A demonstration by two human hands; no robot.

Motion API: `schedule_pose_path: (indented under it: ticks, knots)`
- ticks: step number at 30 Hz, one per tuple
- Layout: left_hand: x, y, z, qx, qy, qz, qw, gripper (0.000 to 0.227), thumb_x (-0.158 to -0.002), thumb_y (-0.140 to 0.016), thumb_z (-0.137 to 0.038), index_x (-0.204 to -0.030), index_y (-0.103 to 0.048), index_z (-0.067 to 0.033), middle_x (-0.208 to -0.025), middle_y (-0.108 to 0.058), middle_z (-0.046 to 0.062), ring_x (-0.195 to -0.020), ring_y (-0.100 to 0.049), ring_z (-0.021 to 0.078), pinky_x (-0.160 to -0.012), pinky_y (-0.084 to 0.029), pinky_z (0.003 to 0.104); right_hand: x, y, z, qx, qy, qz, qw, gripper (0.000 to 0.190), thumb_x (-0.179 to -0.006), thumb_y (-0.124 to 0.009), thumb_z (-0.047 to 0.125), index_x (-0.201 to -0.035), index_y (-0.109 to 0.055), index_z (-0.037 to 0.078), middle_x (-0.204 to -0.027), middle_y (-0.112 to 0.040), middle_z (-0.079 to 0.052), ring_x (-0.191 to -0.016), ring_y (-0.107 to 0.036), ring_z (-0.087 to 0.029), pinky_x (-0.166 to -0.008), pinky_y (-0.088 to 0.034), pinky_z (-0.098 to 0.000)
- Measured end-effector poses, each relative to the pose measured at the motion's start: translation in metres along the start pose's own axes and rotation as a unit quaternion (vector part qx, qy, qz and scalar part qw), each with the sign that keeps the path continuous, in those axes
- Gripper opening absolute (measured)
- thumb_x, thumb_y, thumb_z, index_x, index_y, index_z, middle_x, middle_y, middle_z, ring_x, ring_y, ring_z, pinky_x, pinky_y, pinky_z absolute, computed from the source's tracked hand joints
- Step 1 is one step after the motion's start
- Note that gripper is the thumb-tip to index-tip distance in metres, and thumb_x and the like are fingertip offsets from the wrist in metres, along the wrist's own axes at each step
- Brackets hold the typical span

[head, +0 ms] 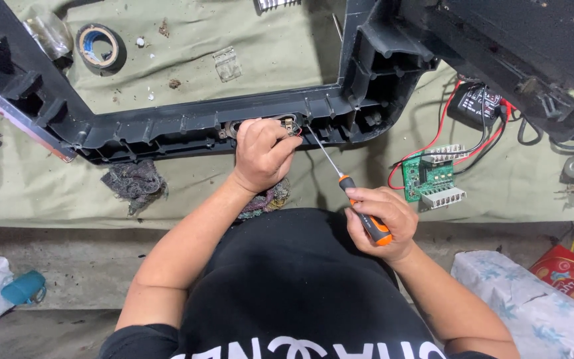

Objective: Removing a speaker component from its plastic housing using a screwdriver and inspecting it for repairs.

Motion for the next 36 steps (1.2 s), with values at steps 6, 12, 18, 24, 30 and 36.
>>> schedule_pose_path:
  ticks: [6, 12, 18, 24, 30, 36]
  knots:
    - [-0.001, 0.001, -0.001, 0.003, -0.002, -0.008, 1.000, 0.007, -0.093, -0.068, -0.020, -0.089, -0.073, -0.0222, -0.090, -0.060, -0.001, -0.095, -0.065, 0.0242, -0.085, -0.051, 0.042, -0.001, -0.001, 0.001, -0.001, 0.002, 0.007, 1.000, 0.009, -0.082, -0.079, -0.001, -0.082, -0.070, 0.001, -0.088, -0.079, -0.020, -0.053, -0.065, -0.037, -0.049, -0.053, -0.0424]
    - [-0.005, 0.003, -0.003, -0.006, -0.003, -0.015, 1.000, 0.005, -0.092, -0.070, -0.019, -0.088, -0.073, -0.0222, -0.089, -0.061, -0.001, -0.094, -0.065, 0.0240, -0.086, -0.051, 0.042, -0.015, -0.006, 0.007, 0.013, 0.022, 0.063, 0.998, 0.007, -0.081, -0.075, -0.002, -0.083, -0.073, 0.004, -0.091, -0.080, -0.017, -0.055, -0.066, -0.036, -0.052, -0.055, -0.0418]
    - [-0.007, 0.003, -0.003, -0.008, 0.002, -0.012, 1.000, 0.006, -0.092, -0.071, -0.020, -0.087, -0.073, -0.0225, -0.089, -0.060, -0.001, -0.094, -0.064, 0.0238, -0.086, -0.051, 0.041, -0.049, -0.015, 0.020, 0.028, 0.039, 0.117, 0.992, 0.004, -0.084, -0.072, -0.002, -0.083, -0.072, 0.003, -0.092, -0.079, -0.015, -0.055, -0.064, -0.035, -0.051, -0.054, -0.0422]
    - [-0.011, 0.005, -0.004, -0.009, 0.006, -0.009, 1.000, 0.005, -0.090, -0.072, -0.020, -0.086, -0.073, -0.0226, -0.088, -0.060, -0.002, -0.094, -0.065, 0.0233, -0.084, -0.052, 0.041, -0.054, -0.021, 0.027, 0.043, 0.064, 0.122, 0.990, 0.001, -0.085, -0.073, 0.005, -0.085, -0.072, 0.005, -0.093, -0.078, -0.014, -0.056, -0.064, -0.031, -0.054, -0.055, -0.0403]
    - [-0.036, 0.009, -0.029, -0.025, -0.008, 0.042, 0.999, 0.024, -0.102, -0.061, -0.039, -0.113, -0.074, -0.0231, -0.105, -0.064, 0.003, -0.108, -0.063, 0.0272, -0.110, -0.034, 0.057, -0.040, -0.033, 0.025, 0.051, 0.093, 0.115, 0.988, 0.026, -0.092, -0.075, 0.029, -0.087, -0.071, 0.004, -0.099, -0.078, -0.016, -0.060, -0.065, -0.032, -0.056, -0.055, -0.0393]
    - [-0.055, 0.003, -0.043, 0.110, -0.086, 0.013, 0.990, 0.029, -0.104, -0.052, -0.030, -0.099, -0.076, -0.0151, -0.097, -0.068, 0.007, -0.090, -0.067, 0.0279, -0.088, -0.052, 0.048, -0.057, -0.033, 0.032, 0.081, 0.098, 0.065, 0.990, 0.034, -0.092, -0.075, 0.044, -0.094, -0.076, 0.009, -0.106, -0.076, -0.013, -0.079, -0.064, -0.033, -0.078, -0.055, -0.0458]
Point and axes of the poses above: each hand's wrist, its own x-axis away from the middle knuckle, its own y-axis out of the back of the hand, z = x × y, the point moved 10 cm from there along -x, towards the middle knuckle
